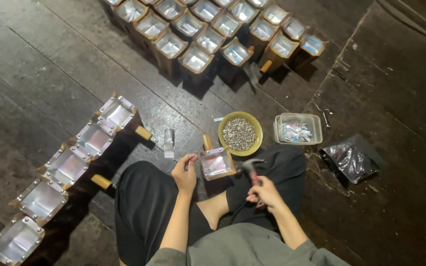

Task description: Assembling small metal frames by inserting clear panels and securing them with fasteners using a hammer.

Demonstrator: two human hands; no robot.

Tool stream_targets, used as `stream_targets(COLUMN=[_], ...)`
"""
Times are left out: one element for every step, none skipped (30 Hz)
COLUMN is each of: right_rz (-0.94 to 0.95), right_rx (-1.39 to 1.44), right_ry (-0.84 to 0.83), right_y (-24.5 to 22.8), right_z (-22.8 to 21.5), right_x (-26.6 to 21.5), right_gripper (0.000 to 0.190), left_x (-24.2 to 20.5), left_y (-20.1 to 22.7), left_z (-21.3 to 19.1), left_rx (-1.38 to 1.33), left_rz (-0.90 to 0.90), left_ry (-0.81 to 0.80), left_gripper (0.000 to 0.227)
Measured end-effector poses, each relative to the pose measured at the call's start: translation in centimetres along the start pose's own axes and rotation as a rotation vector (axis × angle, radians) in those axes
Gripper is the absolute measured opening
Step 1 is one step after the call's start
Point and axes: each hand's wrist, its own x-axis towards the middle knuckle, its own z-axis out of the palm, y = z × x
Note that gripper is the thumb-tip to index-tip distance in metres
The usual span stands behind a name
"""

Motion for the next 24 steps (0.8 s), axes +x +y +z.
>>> stream_targets(right_rz=[0.003, -0.033, -0.069, -0.068, -0.097, -0.126, -0.125, -0.153, -0.182, -0.178, -0.203, -0.23, -0.228, -0.239, -0.25, -0.249, -0.263, -0.277, -0.276, -0.272, -0.268, -0.268, -0.302, -0.335], right_rx=[-0.001, 0.01, 0.022, 0.019, 0.03, 0.042, 0.04, 0.085, 0.131, 0.131, 0.137, 0.143, 0.143, 0.142, 0.141, 0.141, 0.128, 0.113, 0.113, 0.076, 0.039, 0.038, 0.032, 0.027], right_ry=[-0.002, 0.034, 0.069, 0.07, 0.08, 0.088, 0.088, 0.06, 0.032, 0.032, -0.005, -0.043, -0.043, -0.081, -0.118, -0.119, -0.158, -0.199, -0.2, -0.225, -0.251, -0.254, -0.267, -0.278], right_y=[-0.7, -1.5, -2.2, -3.2, -4.1, -5.0, -4.9, -4.8, -4.6, -5.0, -5.4, -5.8, -6.2, -6.7, -7.2, -6.6, -6.1, -5.7, -6.0, -6.4, -6.8, -7.2, -7.7, -8.2], right_z=[-0.3, -0.7, -1.1, -1.2, -1.3, -1.3, -1.4, -1.5, -1.6, -1.0, -0.4, 0.3, 0.9, 1.5, 2.1, 2.4, 2.7, 2.9, 3.3, 3.7, 4.0, 4.5, 4.9, 5.3], right_x=[-0.5, -1.0, -1.5, -2.2, -2.9, -3.6, -3.2, -2.8, -2.5, -3.2, -4.0, -4.7, -5.6, -6.5, -7.4, -6.7, -6.0, -5.3, -5.7, -6.1, -6.5, -6.9, -7.2, -7.6], right_gripper=[0.071, 0.063, 0.056, 0.056, 0.05, 0.045, 0.045, 0.047, 0.05, 0.05, 0.049, 0.049, 0.049, 0.049, 0.048, 0.048, 0.049, 0.05, 0.05, 0.051, 0.052, 0.052, 0.055, 0.058], left_x=[-0.1, -0.1, -0.2, -0.1, -0.1, 0.0, 0.1, 0.1, 0.2, 0.2, 0.1, 0.2, 0.1, 0.0, -0.1, -0.1, 0.0, 0.1, 0.0, 0.0, 0.0, 0.0, 0.0, -0.1], left_y=[0.0, 0.1, 0.1, 0.5, 0.9, 1.3, 1.6, 1.9, 2.1, 2.1, 2.0, 2.0, 1.7, 1.5, 1.4, 1.4, 1.4, 1.4, 1.1, 0.9, 0.7, 0.6, 0.6, 0.6], left_z=[0.0, 0.2, 0.3, 0.4, 0.4, 0.4, 0.5, 0.5, 0.6, 0.6, 0.7, 0.7, 0.8, 0.8, 0.8, 0.8, 0.7, 0.7, 0.7, 0.6, 0.6, 0.5, 0.5, 0.5], left_rx=[0.003, -0.002, -0.007, -0.007, 0.004, 0.018, 0.018, 0.057, 0.095, 0.096, 0.103, 0.108, 0.109, 0.105, 0.101, 0.102, 0.097, 0.091, 0.092, 0.085, 0.078, 0.08, 0.08, 0.079], left_rz=[-0.003, 0.004, 0.01, 0.007, 0.018, 0.029, 0.027, 0.051, 0.076, 0.072, 0.081, 0.091, 0.09, 0.089, 0.088, 0.088, 0.084, 0.079, 0.078, 0.076, 0.073, 0.073, 0.07, 0.068], left_ry=[0.0, -0.017, -0.035, -0.034, -0.057, -0.081, -0.079, -0.1, -0.12, -0.121, -0.128, -0.134, -0.135, -0.13, -0.125, -0.126, -0.127, -0.127, -0.127, -0.13, -0.133, -0.131, -0.132, -0.135], left_gripper=[0.006, 0.005, 0.004, 0.004, 0.004, 0.004, 0.004, 0.004, 0.005, 0.005, 0.005, 0.006, 0.006, 0.006, 0.006, 0.006, 0.005, 0.005, 0.005, 0.005, 0.006, 0.006, 0.006, 0.006])
